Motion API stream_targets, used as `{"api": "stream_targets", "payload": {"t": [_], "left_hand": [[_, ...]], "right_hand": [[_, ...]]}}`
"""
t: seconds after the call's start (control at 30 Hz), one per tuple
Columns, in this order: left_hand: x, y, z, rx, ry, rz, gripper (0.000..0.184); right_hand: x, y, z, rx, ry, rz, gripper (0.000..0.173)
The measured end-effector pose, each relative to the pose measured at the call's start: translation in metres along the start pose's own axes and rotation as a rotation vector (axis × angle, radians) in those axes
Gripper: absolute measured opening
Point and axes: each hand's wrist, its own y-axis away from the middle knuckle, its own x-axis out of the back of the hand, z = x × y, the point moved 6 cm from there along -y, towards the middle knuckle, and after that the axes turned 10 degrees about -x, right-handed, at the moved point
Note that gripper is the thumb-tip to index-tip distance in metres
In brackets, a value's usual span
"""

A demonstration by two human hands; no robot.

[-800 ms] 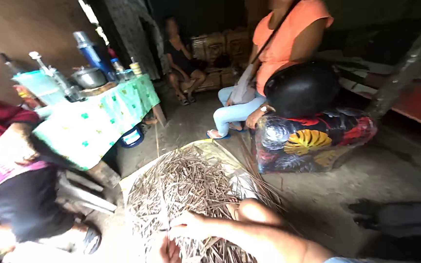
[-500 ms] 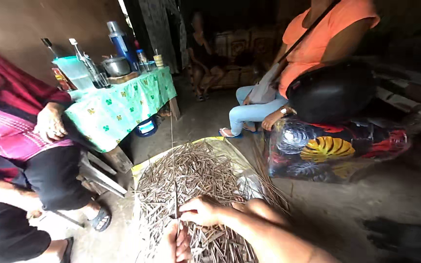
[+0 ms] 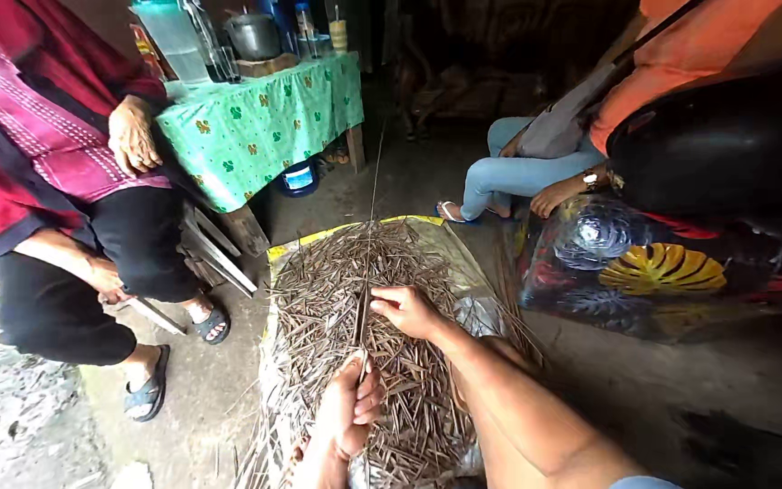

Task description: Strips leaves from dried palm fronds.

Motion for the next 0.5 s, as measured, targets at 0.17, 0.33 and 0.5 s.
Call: {"api": "stream_targets", "payload": {"t": [0.17, 0.33, 0.5], "left_hand": [[0.000, 0.003, -0.004, 0.011, -0.066, -0.014, 0.047], [0.010, 0.001, -0.007, -0.013, -0.190, 0.040, 0.046], [0.014, -0.009, 0.000, -0.251, -0.619, 0.128, 0.040]], "right_hand": [[0.021, -0.017, 0.015, -0.120, -0.155, 0.129, 0.037], [0.005, -0.006, 0.007, -0.174, -0.387, -0.041, 0.037], [-0.018, 0.007, 0.000, -0.249, -0.589, -0.173, 0.032]]}}
